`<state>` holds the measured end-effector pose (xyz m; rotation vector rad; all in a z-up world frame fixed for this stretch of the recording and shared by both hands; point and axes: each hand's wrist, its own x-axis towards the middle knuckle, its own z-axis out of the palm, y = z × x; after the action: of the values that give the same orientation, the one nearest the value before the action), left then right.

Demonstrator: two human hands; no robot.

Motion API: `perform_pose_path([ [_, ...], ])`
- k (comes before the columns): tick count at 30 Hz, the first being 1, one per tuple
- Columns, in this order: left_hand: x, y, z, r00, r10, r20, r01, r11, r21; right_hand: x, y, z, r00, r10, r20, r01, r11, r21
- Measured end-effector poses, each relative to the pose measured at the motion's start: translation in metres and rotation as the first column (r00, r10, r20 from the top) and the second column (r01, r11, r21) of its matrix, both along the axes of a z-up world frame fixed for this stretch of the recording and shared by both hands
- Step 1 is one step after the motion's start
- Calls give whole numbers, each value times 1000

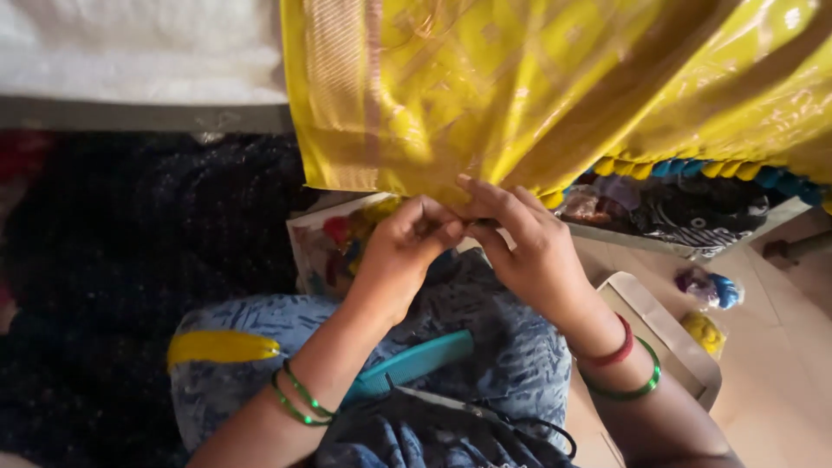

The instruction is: Apply tassels and decorative elements to the border of a saree.

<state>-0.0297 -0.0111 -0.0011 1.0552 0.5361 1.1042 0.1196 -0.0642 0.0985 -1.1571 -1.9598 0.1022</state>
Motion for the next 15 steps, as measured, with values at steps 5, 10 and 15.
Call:
perform_pose_path([
  [5, 5, -6, 11, 996, 63, -58, -60, 996, 63, 3, -1, -10, 964, -44, 261, -18, 973, 232],
  [10, 4, -18, 24, 671, 664, -330, -191, 585, 789, 10, 2, -11, 966, -92, 244, 53, 986, 160],
  [15, 2, -3, 5, 991, -119, 66, 120, 993, -13, 27, -5, -9, 981, 1, -194, -46, 973, -226],
])
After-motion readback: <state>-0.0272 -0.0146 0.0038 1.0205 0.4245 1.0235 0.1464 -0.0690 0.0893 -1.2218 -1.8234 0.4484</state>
